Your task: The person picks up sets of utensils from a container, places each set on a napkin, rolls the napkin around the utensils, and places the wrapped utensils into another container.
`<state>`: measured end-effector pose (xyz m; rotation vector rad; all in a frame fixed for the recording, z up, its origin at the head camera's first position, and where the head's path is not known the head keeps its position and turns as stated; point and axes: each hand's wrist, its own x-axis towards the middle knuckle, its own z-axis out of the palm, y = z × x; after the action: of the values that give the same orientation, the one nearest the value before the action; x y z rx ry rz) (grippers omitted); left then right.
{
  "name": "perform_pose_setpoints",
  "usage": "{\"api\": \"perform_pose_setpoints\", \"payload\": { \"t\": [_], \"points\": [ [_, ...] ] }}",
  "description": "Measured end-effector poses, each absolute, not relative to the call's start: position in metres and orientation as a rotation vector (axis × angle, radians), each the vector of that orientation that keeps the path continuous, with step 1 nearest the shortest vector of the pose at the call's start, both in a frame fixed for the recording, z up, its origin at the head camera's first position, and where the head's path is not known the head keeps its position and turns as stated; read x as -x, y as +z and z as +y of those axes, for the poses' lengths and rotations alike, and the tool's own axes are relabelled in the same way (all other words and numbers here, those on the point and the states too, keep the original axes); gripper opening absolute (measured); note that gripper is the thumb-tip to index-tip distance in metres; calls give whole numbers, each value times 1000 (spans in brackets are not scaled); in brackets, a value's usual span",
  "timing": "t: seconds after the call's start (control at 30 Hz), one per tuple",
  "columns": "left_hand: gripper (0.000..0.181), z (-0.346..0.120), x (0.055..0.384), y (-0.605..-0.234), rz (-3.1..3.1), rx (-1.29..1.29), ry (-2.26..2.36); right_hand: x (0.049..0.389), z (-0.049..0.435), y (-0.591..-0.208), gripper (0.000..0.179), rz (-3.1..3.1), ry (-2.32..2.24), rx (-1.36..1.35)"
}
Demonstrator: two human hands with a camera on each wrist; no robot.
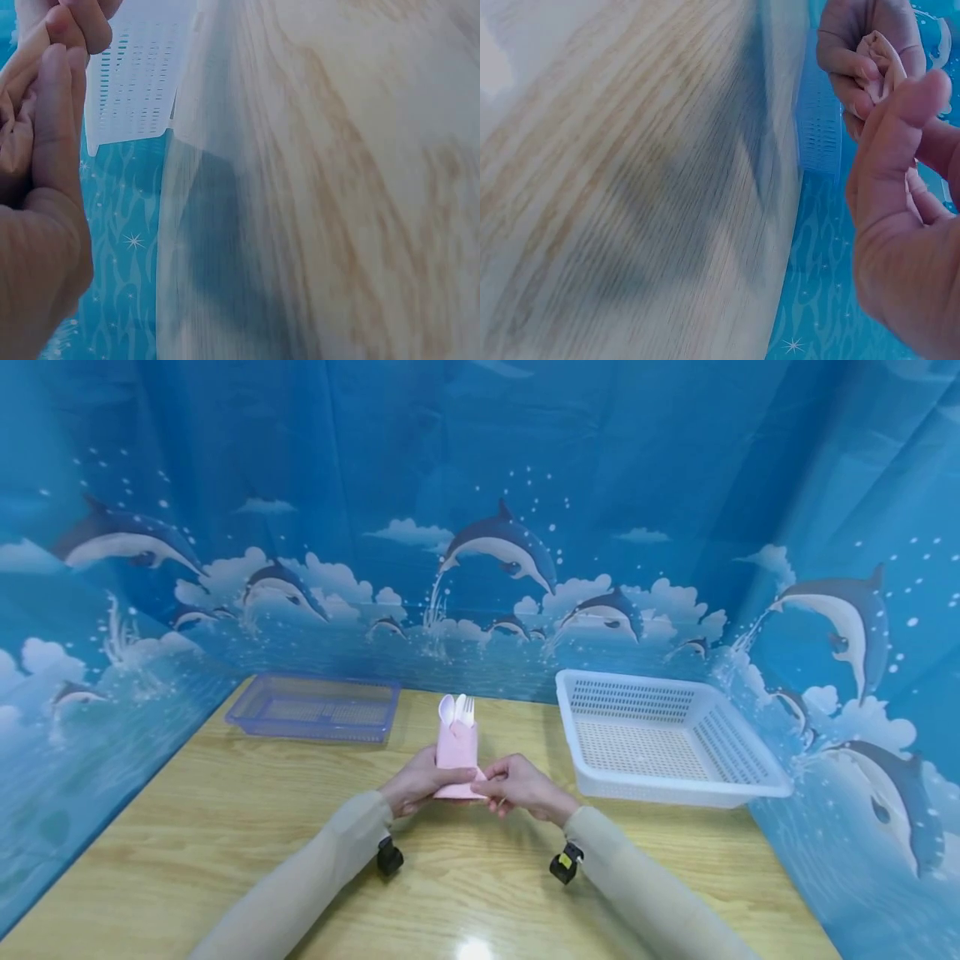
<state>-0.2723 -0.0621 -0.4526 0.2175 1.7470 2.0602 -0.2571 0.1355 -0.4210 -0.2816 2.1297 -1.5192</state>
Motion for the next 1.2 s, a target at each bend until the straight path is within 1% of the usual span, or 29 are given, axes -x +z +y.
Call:
{"api": "perform_pose_setpoints", "payload": {
  "t": [0.23, 0.37, 0.5, 0.67, 0.87, 0.97, 1.1, 1.2],
  "points": [
    [57, -68, 271, -453, 1641, -271, 2044, 259, 140, -423, 11, 2044, -1545, 304],
    [53, -69, 271, -453, 1589, -300, 2050, 259, 140, -422, 10, 2042, -1553, 275],
    [50, -69, 271, -453, 1555, -324, 2059, 257, 139, -421, 11, 2132, -1547, 258],
    [54, -69, 270, -453, 1544, -321, 2066, 253, 136, -420, 13, 2282, -1508, 296],
    [53, -70, 268, -452, 1557, -291, 2057, 248, 135, -422, 12, 2368, -1515, 306],
    [53, -70, 268, -452, 1577, -274, 2072, 247, 135, -426, 17, 2353, -1581, 291],
    [49, -70, 269, -451, 1600, -250, 2114, 247, 137, -432, 28, 2226, -1664, 233],
    [46, -69, 270, -451, 1599, -239, 2134, 248, 137, -435, 29, 2117, -1695, 201]
  ]
}}
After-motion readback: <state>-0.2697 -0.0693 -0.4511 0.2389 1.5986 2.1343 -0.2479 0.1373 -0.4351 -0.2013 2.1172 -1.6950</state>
